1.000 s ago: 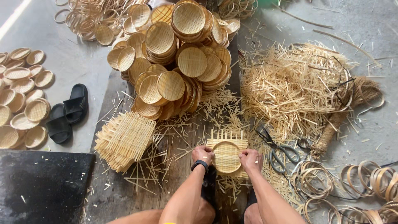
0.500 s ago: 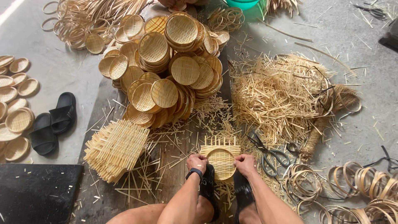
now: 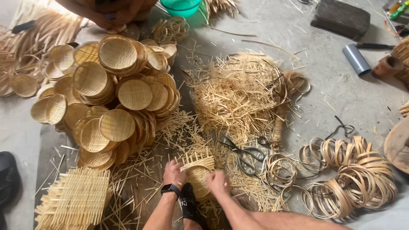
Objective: The person sits on the floor making small round woven bamboo baskets. They trim bamboo strips with scissors, fit a woven square panel into a round wooden mold, weave a bamboo rim ring around the edge, and place finished baskets onto a growing pile.
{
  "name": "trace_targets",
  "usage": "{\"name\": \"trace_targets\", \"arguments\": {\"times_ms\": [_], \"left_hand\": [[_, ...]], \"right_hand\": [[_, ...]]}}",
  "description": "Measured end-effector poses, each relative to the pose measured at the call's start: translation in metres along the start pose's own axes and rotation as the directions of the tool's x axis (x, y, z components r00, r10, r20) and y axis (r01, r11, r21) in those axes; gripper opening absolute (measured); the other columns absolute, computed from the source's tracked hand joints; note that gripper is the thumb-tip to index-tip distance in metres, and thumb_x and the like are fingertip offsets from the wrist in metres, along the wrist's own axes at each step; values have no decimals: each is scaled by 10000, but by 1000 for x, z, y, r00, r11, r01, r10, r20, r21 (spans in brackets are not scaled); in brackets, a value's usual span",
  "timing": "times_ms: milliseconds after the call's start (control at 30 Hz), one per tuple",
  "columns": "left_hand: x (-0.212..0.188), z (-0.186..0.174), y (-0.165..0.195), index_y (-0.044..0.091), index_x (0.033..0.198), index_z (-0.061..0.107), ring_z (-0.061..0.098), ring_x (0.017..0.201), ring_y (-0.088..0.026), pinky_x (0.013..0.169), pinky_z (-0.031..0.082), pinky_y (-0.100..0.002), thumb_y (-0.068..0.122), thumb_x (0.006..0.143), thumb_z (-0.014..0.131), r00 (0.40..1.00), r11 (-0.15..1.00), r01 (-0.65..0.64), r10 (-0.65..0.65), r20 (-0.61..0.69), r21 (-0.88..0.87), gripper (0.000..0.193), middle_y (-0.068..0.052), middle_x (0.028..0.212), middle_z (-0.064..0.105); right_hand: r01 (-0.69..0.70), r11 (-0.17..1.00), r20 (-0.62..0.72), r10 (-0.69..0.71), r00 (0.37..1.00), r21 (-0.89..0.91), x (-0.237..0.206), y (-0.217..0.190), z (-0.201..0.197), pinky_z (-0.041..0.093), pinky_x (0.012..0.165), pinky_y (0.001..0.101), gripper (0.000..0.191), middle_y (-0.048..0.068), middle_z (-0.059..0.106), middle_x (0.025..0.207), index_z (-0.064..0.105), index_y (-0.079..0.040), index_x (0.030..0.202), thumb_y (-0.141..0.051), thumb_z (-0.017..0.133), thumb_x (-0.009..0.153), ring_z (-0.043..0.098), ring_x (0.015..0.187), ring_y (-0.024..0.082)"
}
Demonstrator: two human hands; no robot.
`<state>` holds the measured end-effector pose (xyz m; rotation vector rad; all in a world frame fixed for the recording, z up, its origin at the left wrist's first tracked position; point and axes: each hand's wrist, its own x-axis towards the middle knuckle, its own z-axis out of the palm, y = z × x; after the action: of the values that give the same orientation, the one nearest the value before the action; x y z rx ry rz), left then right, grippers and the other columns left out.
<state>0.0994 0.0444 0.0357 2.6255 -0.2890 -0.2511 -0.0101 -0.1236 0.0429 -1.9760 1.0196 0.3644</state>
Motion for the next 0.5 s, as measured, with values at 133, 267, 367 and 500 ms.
{"name": "trace_targets", "arguments": {"times_ms": [133,267,367,500], "left_hand": [[7,15,16,162,1009,837,581,1121,-302,962,480,-429,221,832,762,901,876,-433,429,-67,-213,202,-53,1147,735],[-3,34,9,160,993,824,662,1006,-259,910,527,-379,231,900,710,977,895,-195,211,-3,-401,163,-38,1004,755],[2,41,5,135,993,815,698,895,-238,830,549,-348,228,906,713,992,874,-69,110,59,-480,162,-56,930,767],[6,41,10,100,986,802,736,815,-179,753,556,-279,221,876,758,984,717,84,48,170,-692,169,-55,860,796]], "right_hand": [[-540,695,466,322,824,475,-45,37,40,424,411,319,368,76,616,628,634,-31,800,-336,761,962,559,450,178],[-317,808,173,266,948,497,-46,52,73,457,450,338,240,102,693,642,748,0,813,-226,767,892,627,482,191],[-76,924,-40,98,994,376,-41,50,77,490,524,312,223,84,737,671,793,-16,839,-238,815,824,673,548,153],[-218,871,109,189,976,440,-39,54,67,478,520,333,239,107,710,674,773,6,821,-228,760,869,630,562,180]]}}
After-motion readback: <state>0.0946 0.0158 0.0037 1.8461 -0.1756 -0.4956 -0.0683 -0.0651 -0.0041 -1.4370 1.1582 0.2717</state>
